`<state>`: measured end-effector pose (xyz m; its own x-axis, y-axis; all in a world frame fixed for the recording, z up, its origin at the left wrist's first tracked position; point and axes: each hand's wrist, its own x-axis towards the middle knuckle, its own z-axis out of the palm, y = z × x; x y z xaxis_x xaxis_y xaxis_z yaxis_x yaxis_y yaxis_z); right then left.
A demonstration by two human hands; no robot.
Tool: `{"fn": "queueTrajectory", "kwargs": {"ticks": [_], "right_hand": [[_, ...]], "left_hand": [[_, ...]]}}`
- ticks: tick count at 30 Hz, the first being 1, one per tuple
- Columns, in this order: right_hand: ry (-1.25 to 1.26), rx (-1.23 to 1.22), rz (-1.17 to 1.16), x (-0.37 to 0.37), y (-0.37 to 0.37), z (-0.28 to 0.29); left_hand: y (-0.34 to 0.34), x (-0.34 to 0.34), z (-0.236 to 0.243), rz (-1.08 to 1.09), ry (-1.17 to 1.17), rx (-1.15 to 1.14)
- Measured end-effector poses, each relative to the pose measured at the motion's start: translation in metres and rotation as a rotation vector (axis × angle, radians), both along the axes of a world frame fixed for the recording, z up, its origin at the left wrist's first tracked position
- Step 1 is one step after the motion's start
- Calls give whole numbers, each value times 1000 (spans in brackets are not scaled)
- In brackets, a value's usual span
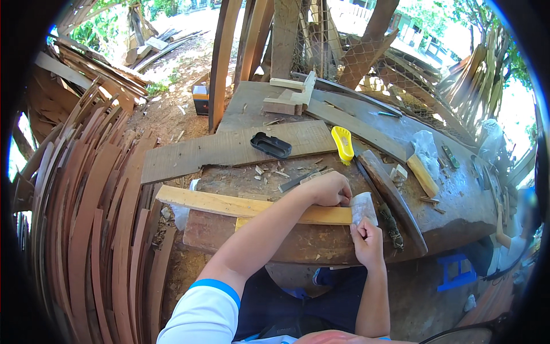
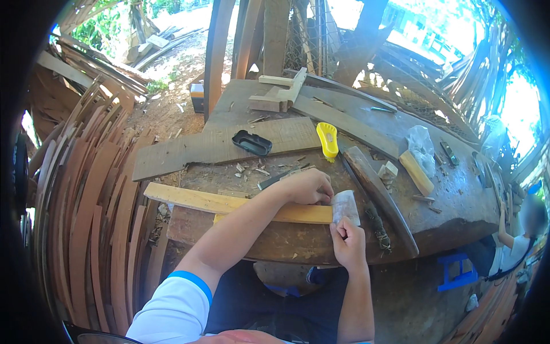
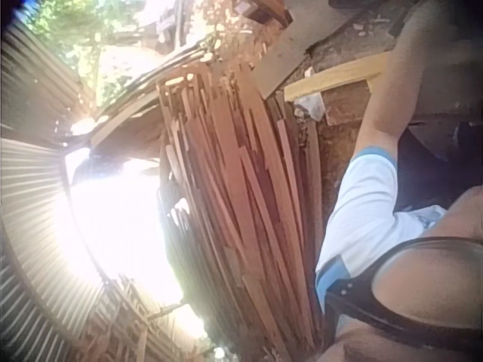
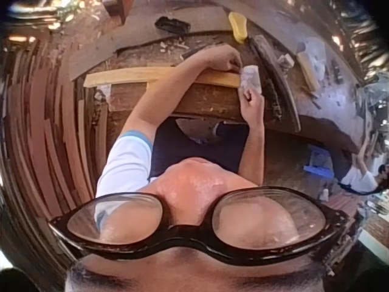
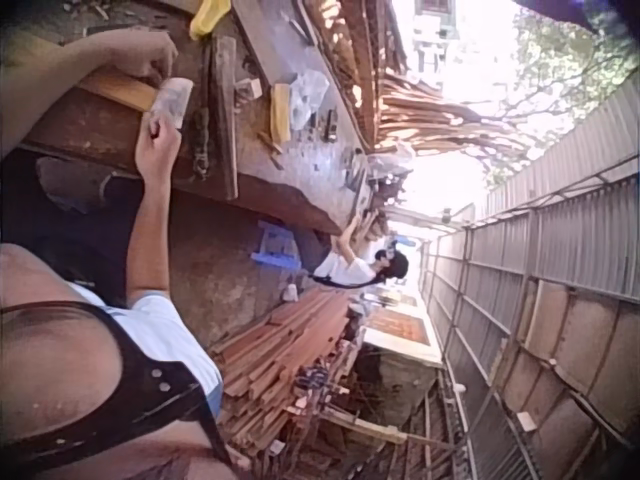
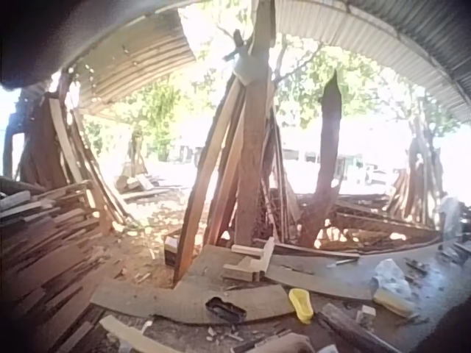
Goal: Sawing and sanding a small wooden block at a workshop bench.
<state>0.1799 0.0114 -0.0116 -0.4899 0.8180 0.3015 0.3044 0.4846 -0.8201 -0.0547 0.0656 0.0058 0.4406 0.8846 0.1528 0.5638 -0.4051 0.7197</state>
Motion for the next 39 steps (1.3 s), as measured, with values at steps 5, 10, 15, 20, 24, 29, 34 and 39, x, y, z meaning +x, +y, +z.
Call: {"fn": "queueTrajectory", "kwargs": {"ticks": [5, 10, 15, 20, 24, 29, 34, 39], "right_hand": [[-81, -81, 200, 20, 12, 11], [-46, -126, 211, 11, 13, 9], [-72, 40, -12, 5, 5, 2], [-101, -150, 224, 19, 18, 16], [-20, 109, -141, -6, 3, -4], [-133, -106, 226, 23, 22, 16], [-68, -10, 76, 1, 9, 3], [-147, -98, 223, 20, 18, 16]], "left_hand": [[-4, 1, 1, -57, -39, 8], [1, 0, -6, -4, -26, 9], [-2, 3, 7, 104, -62, -152], [-3, 1, -4, -54, -25, 89], [-5, 1, 14, 128, -44, -130], [-4, 4, -4, -76, -59, 72], [3, -1, -7, -16, -31, 92], [-2, 1, -3, -40, -50, 35]]}}
